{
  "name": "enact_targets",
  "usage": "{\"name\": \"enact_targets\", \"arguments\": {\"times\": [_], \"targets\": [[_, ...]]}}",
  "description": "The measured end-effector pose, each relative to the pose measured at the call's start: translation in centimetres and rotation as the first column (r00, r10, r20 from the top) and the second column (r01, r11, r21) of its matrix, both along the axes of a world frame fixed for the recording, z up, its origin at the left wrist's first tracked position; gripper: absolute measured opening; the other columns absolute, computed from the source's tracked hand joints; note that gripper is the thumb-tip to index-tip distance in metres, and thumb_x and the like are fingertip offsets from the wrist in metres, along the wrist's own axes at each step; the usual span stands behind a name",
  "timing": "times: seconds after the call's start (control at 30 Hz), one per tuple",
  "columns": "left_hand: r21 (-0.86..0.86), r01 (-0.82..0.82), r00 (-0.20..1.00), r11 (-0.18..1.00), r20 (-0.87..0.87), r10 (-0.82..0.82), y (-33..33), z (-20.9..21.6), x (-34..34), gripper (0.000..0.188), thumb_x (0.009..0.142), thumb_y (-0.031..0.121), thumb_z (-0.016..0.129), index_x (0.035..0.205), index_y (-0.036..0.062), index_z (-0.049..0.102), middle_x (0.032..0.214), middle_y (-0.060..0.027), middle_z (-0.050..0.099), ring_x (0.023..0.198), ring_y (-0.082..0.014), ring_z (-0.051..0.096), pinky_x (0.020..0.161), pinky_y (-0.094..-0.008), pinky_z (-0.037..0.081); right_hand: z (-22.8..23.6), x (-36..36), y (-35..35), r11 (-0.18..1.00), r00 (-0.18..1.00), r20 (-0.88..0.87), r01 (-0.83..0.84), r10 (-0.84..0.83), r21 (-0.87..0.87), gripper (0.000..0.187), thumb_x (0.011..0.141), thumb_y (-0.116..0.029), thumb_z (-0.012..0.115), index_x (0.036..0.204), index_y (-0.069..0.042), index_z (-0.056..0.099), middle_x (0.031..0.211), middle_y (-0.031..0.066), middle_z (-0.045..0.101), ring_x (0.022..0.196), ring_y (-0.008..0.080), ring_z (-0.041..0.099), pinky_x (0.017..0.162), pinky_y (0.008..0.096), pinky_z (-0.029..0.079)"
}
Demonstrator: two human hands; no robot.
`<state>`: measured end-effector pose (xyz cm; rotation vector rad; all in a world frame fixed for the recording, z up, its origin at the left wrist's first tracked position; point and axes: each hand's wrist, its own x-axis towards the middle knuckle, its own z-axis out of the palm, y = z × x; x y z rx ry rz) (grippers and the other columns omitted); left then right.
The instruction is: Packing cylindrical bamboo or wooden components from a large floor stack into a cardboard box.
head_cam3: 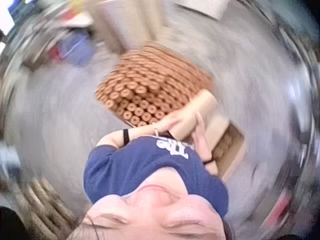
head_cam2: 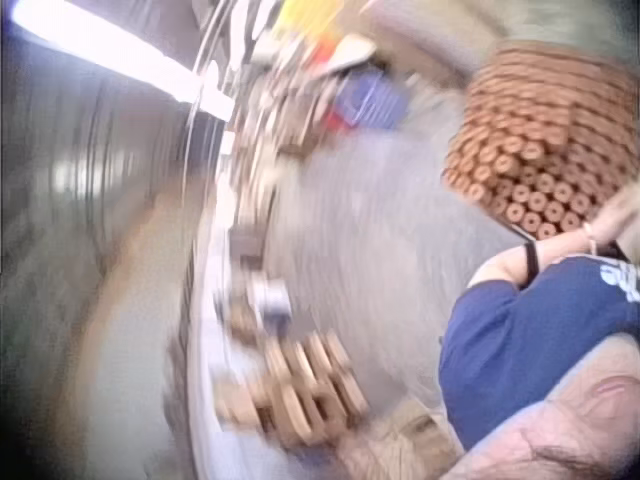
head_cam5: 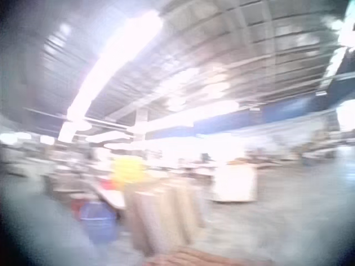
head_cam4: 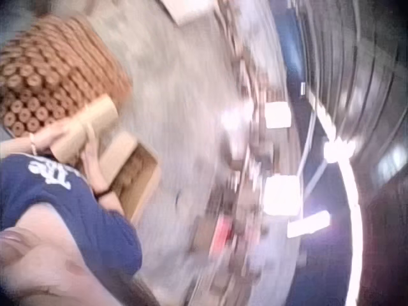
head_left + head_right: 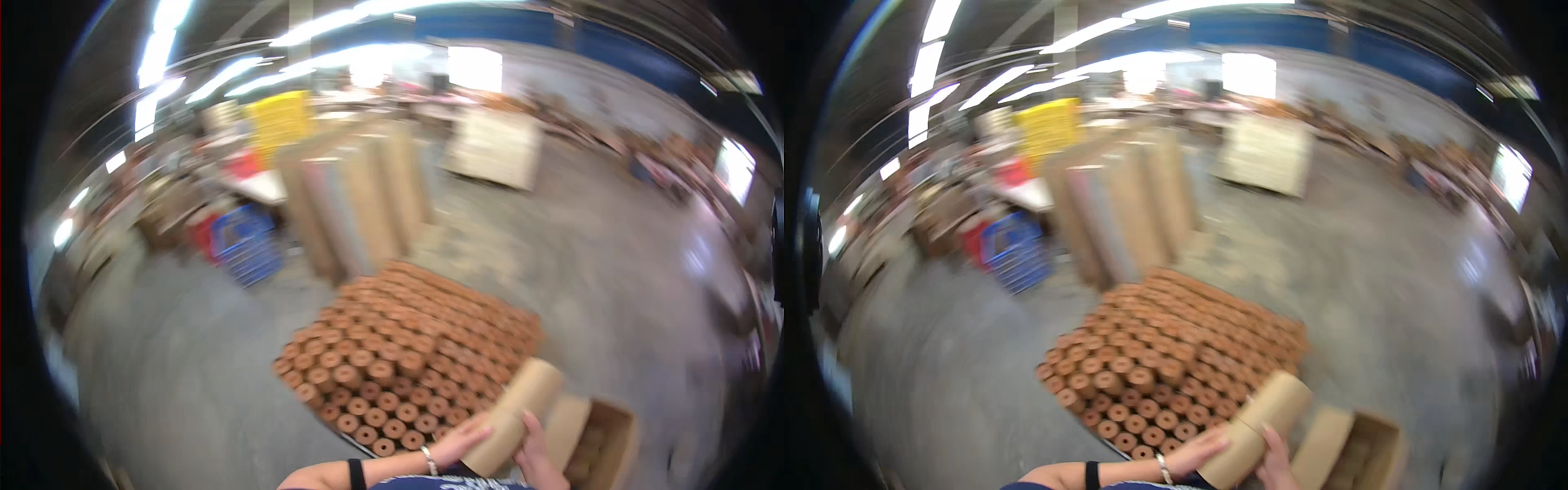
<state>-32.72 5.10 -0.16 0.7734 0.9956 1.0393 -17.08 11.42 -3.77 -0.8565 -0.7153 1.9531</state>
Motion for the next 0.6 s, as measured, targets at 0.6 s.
{"name": "enact_targets", "arguments": {"times": [0.6], "targets": [[-0.472,0.689,0.686,0.550,0.180,-0.705,3.5,-5.3,17.3,0.065,0.087,0.050,0.033,0.134,0.0099,0.012,0.129,-0.0177,0.031,0.106,-0.0311,0.045,0.084,-0.0420,0.042,-7.9,21.9,-10.2,0.427,0.584,0.104,0.692,-0.805,-0.582,0.054,0.077,-0.051,0.050,0.106,-0.005,0.052,0.094,0.0102,0.060,0.082,0.0211,0.059,0.072,0.0367,0.048]]}}
